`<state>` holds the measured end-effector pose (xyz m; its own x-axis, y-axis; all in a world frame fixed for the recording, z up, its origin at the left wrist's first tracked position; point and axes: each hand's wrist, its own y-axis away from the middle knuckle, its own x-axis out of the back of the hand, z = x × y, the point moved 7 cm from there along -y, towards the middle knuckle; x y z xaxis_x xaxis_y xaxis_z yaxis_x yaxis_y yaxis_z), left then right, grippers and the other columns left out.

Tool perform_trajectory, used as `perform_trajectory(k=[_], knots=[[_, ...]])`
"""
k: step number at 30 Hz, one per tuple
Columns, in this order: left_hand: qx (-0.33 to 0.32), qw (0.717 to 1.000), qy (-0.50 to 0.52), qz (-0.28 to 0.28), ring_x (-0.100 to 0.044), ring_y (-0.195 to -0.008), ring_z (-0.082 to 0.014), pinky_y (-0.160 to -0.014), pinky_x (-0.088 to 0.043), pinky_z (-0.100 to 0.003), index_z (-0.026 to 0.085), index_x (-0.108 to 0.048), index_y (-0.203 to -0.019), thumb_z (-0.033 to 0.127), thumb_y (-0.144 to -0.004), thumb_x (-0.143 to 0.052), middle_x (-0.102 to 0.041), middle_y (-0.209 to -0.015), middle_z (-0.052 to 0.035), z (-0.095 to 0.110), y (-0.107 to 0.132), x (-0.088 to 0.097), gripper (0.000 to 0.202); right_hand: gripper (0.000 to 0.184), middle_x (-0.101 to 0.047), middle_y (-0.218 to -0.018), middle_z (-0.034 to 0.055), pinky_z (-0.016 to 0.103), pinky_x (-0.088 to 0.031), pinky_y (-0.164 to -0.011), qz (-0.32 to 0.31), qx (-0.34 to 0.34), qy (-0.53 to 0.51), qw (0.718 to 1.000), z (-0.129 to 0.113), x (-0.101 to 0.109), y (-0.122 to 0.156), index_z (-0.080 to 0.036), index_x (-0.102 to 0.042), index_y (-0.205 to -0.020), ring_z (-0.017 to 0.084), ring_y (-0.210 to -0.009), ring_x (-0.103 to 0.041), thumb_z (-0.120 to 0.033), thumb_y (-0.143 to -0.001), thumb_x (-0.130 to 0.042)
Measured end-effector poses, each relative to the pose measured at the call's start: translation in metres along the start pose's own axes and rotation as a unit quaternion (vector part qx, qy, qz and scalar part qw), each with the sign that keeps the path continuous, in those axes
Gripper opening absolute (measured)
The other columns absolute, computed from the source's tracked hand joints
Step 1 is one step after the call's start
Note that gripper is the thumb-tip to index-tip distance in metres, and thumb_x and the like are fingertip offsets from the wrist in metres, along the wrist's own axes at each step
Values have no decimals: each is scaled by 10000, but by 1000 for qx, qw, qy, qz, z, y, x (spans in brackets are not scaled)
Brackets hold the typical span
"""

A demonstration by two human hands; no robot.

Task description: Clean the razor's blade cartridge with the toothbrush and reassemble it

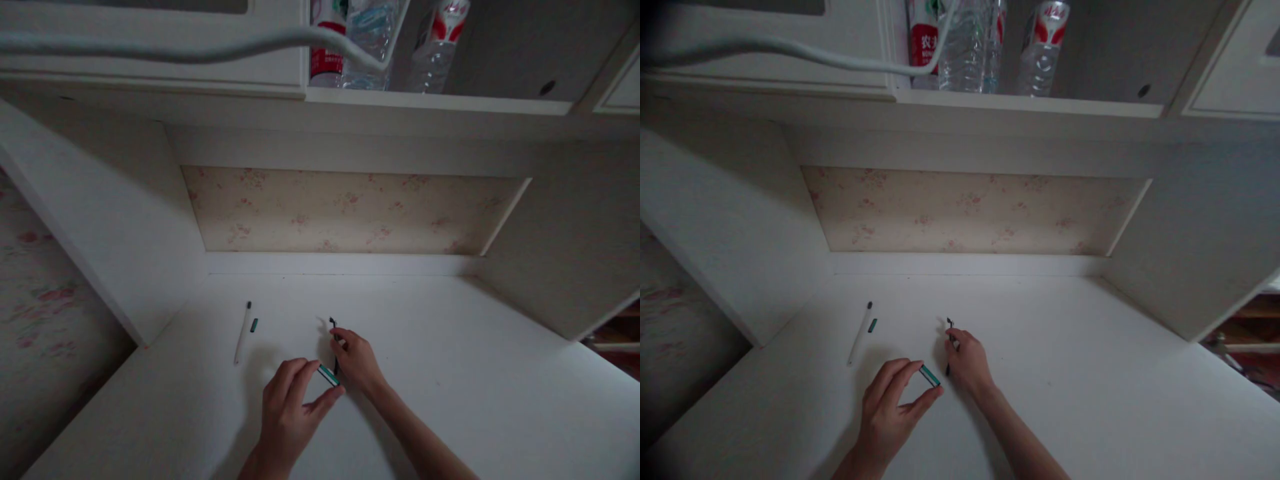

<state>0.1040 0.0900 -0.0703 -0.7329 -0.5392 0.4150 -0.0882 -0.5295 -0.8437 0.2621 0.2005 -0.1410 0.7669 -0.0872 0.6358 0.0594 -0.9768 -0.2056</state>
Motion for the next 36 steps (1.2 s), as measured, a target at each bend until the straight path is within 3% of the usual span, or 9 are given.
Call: perform_trajectory(k=[4, 9, 13, 18, 25, 31, 36], knots=[[7, 1000, 2, 2, -621, -808, -198, -698, -543, -286, 183, -584, -1077, 339, -792, -722, -616, -902, -80, -1, 0, 0, 353, 298, -721, -892, 34, 241, -464, -726, -18, 5, 29, 999, 1, -4, -25, -199, -688, -1062, 201, -808, -668, -180, -822, -513], [11, 1000, -3, -11, -629, -820, -213, -717, -549, -303, 197, -572, -1095, 364, -790, -718, -625, -902, -84, -3, -1, 0, 377, 343, -729, -965, 31, 248, -466, -785, -49, 18, 71, 996, 3, -5, -48, -209, -697, -1107, 209, -884, -670, -155, -853, -472], [15, 1000, 5, -11, -630, -827, -215, -718, -552, -306, 197, -566, -1107, 364, -794, -713, -625, -911, -87, -3, -2, 1, 385, 351, -711, -1050, 23, 260, -433, -865, -79, 39, 110, 990, 0, -6, -56, -241, -741, -1022, 222, -983, -639, -98, -821, -492], [25, 1000, 0, -9, -630, -845, -221, -729, -549, -309, 199, -576, -1100, 370, -790, -716, -627, -922, -87, -4, 0, 1, 380, 340, -697, -1077, 20, 249, -409, -896, -97, 62, 134, 984, -2, -8, -56, -257, -761, -962, 216, -1014, -616, -81, -811, -513], [32, 999, -1, -8, -629, -851, -215, -741, -545, -304, 193, -581, -1088, 364, -796, -710, -626, -922, -85, -7, -2, 1, 362, 303, -659, -1133, 59, 249, -396, -913, -75, 77, 112, 988, -3, -6, -47, -220, -753, -980, 212, -1040, -595, -119, -852, -497], [35, 999, -2, -15, -630, -856, -212, -748, -546, -302, 197, -584, -1082, 368, -798, -707, -629, -923, -82, -6, -2, -1, 354, 244, -661, -1086, 71, 273, -390, -929, -58, 66, 54, 995, -5, -3, -42, -213, -756, -890, 222, -1014, -594, -180, -859, -516], [42, 999, -8, -22, -631, -860, -218, -750, -546, -308, 202, -587, -1082, 374, -801, -702, -628, -927, -86, -10, -2, -2, 349, 250, -664, -1032, 87, 312, -434, -869, -13, 25, -39, 999, -5, 4, -33, -194, -733, -968, 241, -925, -607, -310, -860, -539]])
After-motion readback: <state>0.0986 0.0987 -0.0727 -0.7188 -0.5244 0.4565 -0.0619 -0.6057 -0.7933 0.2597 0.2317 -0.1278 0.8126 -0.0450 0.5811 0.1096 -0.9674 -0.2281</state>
